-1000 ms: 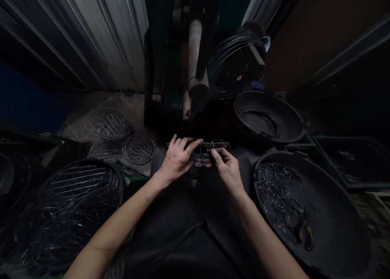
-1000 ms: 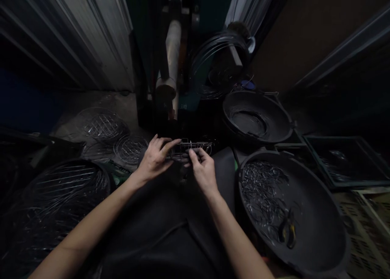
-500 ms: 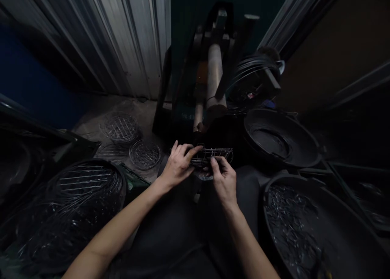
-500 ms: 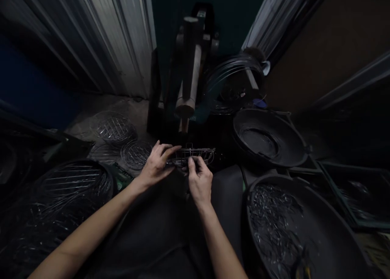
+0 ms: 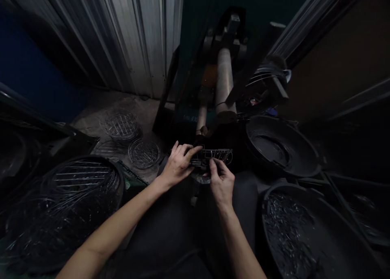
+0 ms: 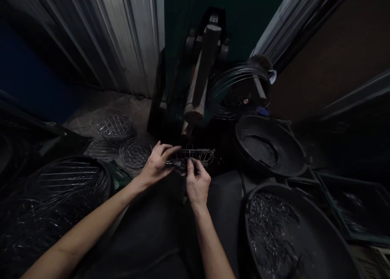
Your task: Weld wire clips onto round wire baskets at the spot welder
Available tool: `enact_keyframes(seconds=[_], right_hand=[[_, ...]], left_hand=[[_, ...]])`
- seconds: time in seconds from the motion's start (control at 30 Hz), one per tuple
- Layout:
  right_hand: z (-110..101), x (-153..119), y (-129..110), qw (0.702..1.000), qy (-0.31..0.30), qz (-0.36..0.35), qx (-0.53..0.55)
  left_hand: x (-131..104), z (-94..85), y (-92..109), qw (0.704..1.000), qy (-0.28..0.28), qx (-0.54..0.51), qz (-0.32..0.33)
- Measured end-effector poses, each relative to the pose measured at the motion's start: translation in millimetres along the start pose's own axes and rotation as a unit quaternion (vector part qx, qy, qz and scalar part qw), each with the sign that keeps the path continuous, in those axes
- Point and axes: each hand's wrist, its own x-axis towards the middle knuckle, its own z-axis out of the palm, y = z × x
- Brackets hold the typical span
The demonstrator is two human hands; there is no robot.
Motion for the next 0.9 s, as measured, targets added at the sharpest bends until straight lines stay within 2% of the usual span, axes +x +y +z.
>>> enact_keyframes(seconds=[0.2,0.4,0.9], right_hand=[[9,10,3,1.000,-0.005,-0.022,0.007],[18,23,7,0.998,0.016,-0.055,0.019],[27,41,8,0.997,0.028,-0.075,0.019]], left_hand=[[6,-1.2,-8,0.999,0.024,0.022,0.006],[13,3.4,-16,0.998,0.055,0.033,0.021],[27,11.1,-31,0.997,0.069,0.040,0.024]])
